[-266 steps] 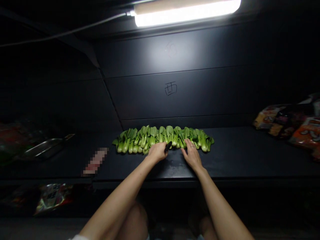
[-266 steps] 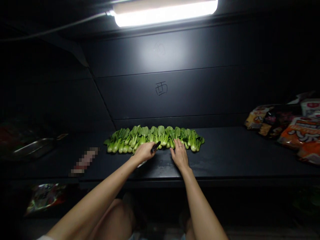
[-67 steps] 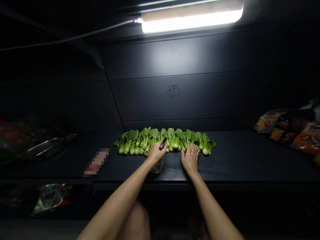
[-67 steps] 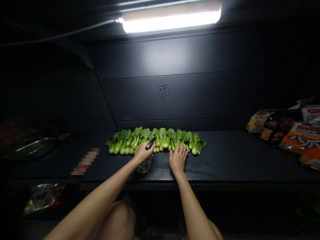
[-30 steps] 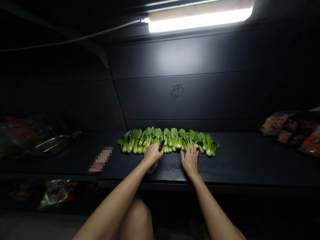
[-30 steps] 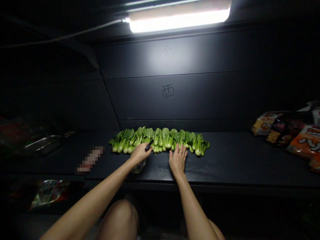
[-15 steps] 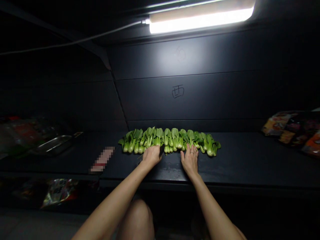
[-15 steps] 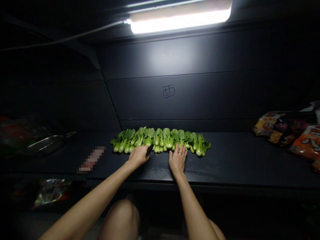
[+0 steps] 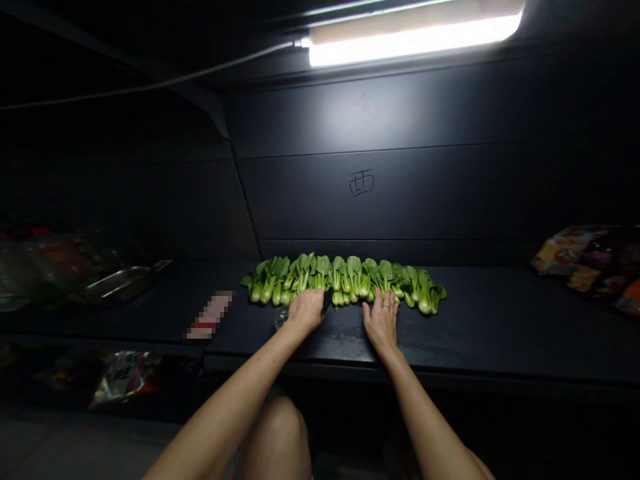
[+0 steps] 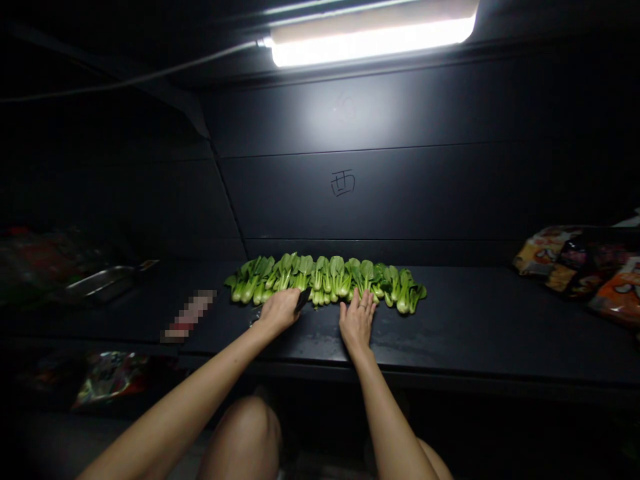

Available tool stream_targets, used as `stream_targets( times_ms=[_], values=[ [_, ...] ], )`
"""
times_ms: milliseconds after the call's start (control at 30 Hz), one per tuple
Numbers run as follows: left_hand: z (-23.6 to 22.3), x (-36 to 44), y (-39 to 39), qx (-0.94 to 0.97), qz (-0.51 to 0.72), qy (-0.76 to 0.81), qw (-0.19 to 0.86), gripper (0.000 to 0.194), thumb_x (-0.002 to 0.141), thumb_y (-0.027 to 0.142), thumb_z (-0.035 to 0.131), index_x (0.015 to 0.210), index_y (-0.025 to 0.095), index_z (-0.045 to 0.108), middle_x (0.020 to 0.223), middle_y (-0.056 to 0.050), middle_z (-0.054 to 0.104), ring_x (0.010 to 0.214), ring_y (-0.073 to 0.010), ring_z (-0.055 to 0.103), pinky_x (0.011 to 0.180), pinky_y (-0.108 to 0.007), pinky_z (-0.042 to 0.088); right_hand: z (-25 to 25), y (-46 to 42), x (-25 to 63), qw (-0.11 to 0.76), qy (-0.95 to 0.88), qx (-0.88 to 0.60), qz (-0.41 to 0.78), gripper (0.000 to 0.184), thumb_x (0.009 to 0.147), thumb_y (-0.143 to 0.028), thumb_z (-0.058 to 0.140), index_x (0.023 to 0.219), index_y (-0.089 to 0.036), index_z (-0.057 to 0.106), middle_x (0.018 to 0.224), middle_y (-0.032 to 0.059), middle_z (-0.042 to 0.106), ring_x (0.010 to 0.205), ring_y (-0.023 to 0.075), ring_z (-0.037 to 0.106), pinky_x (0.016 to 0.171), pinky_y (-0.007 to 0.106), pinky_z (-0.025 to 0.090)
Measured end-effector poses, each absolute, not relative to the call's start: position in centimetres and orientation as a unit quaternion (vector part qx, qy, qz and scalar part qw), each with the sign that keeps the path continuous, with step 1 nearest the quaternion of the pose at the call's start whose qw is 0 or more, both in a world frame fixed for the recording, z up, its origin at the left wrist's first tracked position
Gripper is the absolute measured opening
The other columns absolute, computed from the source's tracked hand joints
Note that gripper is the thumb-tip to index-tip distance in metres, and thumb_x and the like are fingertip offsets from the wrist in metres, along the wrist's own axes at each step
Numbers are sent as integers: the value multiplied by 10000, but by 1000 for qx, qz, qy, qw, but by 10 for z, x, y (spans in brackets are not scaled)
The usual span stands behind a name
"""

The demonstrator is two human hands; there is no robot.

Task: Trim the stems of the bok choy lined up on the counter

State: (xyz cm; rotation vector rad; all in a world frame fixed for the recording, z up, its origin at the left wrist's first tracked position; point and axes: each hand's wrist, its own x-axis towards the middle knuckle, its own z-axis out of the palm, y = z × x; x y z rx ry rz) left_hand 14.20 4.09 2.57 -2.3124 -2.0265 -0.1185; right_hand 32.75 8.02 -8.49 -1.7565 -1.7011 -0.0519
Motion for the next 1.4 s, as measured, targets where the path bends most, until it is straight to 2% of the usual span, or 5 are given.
stream_targets(
  times_ms=[300, 800, 1000, 1200, 1400],
  values=[
    [21, 138, 42, -753, -53, -655, 45, 219, 770, 182, 568, 989, 188, 582, 1036, -121, 674, 975, -255, 639, 787, -321, 481, -89, 82, 328, 356, -657, -664, -17, 585, 920, -355, 317, 1393, -14, 369, 1481, 269, 294, 1410, 341, 175, 1100, 522, 207],
    [-2, 115, 69, -577, -543, -598, -123, 268, 814, 373, 492, 625, 192, 548, 581, 4, 562, 591, -150, 553, 608, -261, 410, -90, 72, 326, 328, -673, -662, -29, 575, 937, -339, 317, 1406, -7, 345, 1481, 279, 282, 1419, 336, 166, 1108, 504, 203],
    [-7, 115, 70, -560, -589, -564, -142, 218, 806, 376, 507, 752, 192, 611, 703, -27, 641, 698, -178, 604, 694, -291, 457, -96, 72, 327, 352, -682, -640, -43, 572, 936, -346, 328, 1390, -1, 367, 1468, 277, 312, 1421, 332, 161, 1111, 516, 205],
    [-14, 123, 69, -550, -584, -578, -151, 287, 818, 367, 492, 583, 212, 546, 599, -17, 598, 637, -176, 590, 692, -305, 459, -84, 65, 319, 410, -730, -546, -41, 537, 961, -379, 308, 1399, -80, 393, 1492, 204, 324, 1434, 283, 145, 1131, 544, 182],
    [-23, 144, 74, -471, -614, -575, -266, 244, 796, 421, 555, 682, 211, 605, 659, -25, 642, 691, -191, 627, 723, -312, 493, -50, 55, 296, 437, -783, -433, 89, 532, 967, -415, 315, 1439, -173, 359, 1494, 134, 356, 1415, 227, 246, 1136, 467, 262]
  ],
)
